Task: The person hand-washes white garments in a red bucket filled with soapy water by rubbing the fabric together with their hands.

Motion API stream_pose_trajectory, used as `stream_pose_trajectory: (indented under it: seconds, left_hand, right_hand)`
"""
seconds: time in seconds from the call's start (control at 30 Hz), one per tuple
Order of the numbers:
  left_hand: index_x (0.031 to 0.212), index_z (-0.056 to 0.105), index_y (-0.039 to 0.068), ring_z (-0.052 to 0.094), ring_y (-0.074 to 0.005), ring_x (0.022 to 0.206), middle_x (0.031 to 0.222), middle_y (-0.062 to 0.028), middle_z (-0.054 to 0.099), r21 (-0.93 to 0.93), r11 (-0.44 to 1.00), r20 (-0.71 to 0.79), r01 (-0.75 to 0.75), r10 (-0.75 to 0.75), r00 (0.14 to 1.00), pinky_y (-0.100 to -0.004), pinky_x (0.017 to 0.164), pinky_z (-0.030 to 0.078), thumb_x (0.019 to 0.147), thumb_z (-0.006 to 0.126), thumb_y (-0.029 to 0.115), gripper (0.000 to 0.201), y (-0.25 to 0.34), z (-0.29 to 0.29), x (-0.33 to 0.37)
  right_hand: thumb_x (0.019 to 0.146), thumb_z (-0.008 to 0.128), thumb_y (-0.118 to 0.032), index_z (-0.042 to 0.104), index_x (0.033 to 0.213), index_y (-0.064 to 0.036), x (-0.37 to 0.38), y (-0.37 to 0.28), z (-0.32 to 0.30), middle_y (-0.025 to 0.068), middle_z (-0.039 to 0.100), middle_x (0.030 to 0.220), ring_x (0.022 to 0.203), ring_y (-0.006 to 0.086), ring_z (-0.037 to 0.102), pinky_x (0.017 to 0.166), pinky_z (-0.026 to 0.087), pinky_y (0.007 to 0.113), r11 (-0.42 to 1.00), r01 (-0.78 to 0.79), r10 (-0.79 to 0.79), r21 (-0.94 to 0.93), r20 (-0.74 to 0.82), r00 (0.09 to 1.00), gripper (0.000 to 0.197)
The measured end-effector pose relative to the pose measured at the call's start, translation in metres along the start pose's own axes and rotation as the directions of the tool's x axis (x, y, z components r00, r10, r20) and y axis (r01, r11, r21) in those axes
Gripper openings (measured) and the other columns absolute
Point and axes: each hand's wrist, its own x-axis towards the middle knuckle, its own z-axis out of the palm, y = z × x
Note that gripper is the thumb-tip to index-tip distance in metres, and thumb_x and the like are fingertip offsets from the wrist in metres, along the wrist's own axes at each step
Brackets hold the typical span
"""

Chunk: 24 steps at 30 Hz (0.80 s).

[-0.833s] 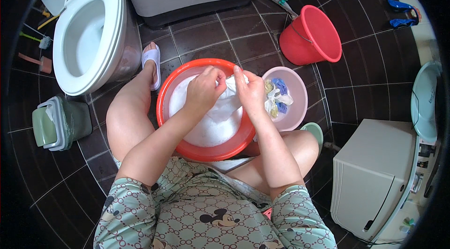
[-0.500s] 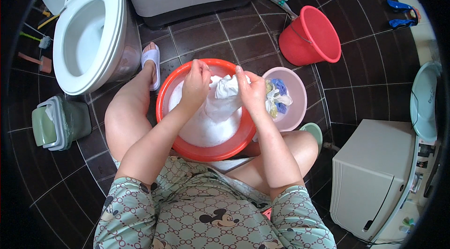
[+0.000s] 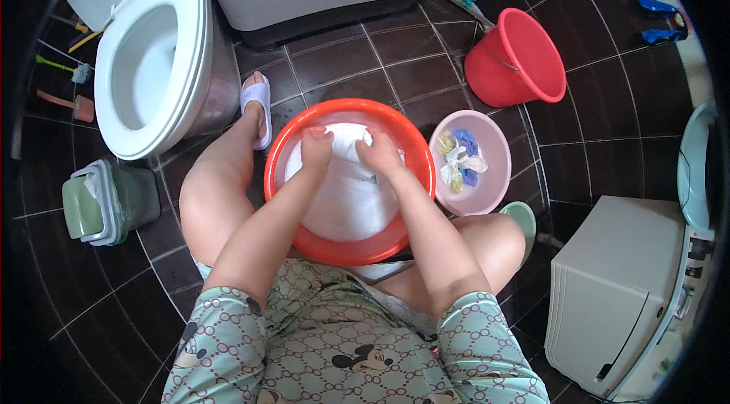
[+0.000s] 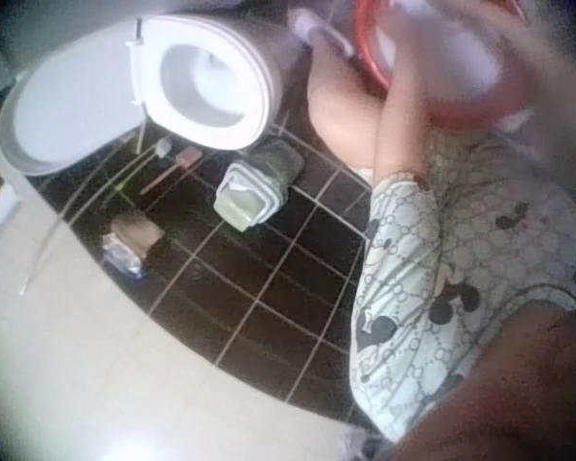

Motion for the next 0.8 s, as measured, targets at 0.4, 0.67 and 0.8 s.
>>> stream_pose_trajectory:
  seconds: [0.4, 0.67, 0.8]
  left_hand:
    - [0.086, 0.068, 0.002, 0.065, -0.0295, 0.082, 0.087, -0.0172, 0.067, 0.693, 0.673, -0.191, 0.257, -0.172, 0.966, -0.0380, 0.076, 0.051, 0.074, 0.066, 0.019, 0.021, -0.081, -0.001, 0.019]
    - [0.094, 0.066, -0.002, 0.064, -0.0276, 0.081, 0.089, -0.0165, 0.066, 0.678, 0.656, -0.152, 0.333, -0.318, 0.936, -0.0395, 0.068, 0.049, 0.074, 0.066, 0.019, 0.029, -0.097, 0.009, 0.025]
    - [0.093, 0.067, 0.000, 0.063, -0.0350, 0.088, 0.092, -0.0195, 0.066, 0.622, 0.729, -0.116, 0.288, -0.277, 0.954, -0.0412, 0.074, 0.050, 0.078, 0.063, 0.026, 0.030, -0.071, -0.007, 0.007]
  right_hand:
    - [0.081, 0.059, -0.032, 0.058, 0.110, -0.0008, 0.009, 0.058, 0.064, 0.0229, 0.063, 0.098, 0.095, 0.0357, 0.061, 0.084, 0.047, 0.042, 0.937, -0.296, 0.339, -0.187, 0.274, 0.900, 0.042]
    - [0.067, 0.066, -0.015, 0.067, 0.093, 0.0003, 0.011, 0.098, 0.084, 0.0237, 0.064, 0.097, 0.093, 0.0344, 0.062, 0.083, 0.049, 0.040, 0.866, -0.261, 0.427, -0.427, 0.359, 0.830, 0.030]
    - [0.068, 0.069, -0.020, 0.066, 0.096, 0.0006, 0.016, 0.071, 0.062, 0.0230, 0.064, 0.098, 0.094, 0.0349, 0.062, 0.085, 0.048, 0.040, 0.879, -0.215, 0.418, -0.426, 0.467, 0.779, 0.035]
